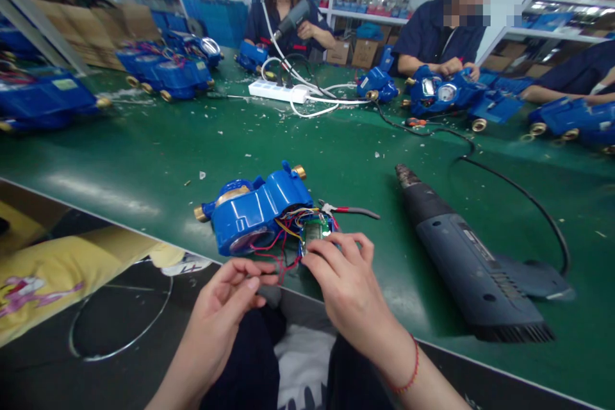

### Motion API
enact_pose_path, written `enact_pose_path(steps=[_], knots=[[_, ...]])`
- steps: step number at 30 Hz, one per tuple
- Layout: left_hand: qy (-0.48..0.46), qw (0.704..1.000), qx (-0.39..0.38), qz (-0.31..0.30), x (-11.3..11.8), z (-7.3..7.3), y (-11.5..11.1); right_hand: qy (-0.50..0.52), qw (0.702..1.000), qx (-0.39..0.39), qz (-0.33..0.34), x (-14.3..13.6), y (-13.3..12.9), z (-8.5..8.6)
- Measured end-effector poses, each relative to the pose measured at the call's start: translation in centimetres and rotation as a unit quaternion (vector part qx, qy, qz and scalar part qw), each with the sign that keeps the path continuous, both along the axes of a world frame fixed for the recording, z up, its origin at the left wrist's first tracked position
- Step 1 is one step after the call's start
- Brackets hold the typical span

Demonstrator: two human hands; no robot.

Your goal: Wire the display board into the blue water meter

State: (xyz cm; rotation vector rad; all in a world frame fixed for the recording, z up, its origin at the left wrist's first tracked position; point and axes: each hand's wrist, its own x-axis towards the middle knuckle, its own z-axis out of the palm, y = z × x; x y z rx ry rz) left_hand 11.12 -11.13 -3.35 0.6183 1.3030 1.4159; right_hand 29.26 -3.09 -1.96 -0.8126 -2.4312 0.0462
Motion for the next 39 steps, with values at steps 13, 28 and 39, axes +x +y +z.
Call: enact_pose_path(steps=[13, 28, 39], knots=[[0.612, 0.743, 0.244, 0.116, -1.6, 2.0, 1.6, 0.037, 0.989, -0.067, -0.128, -4.4, -0.3, 0.5], [0.672, 0.722, 0.163, -0.027, -5.8, 3.4, 6.7, 0.153, 0.966, -0.176, -0.116, -0.9, 3.6, 1.4], [0.589, 0.79, 0.166, -0.038, -6.5, 3.7, 8.0, 0.069, 0.989, -0.062, -0.119, -4.9, 2.4, 1.1]])
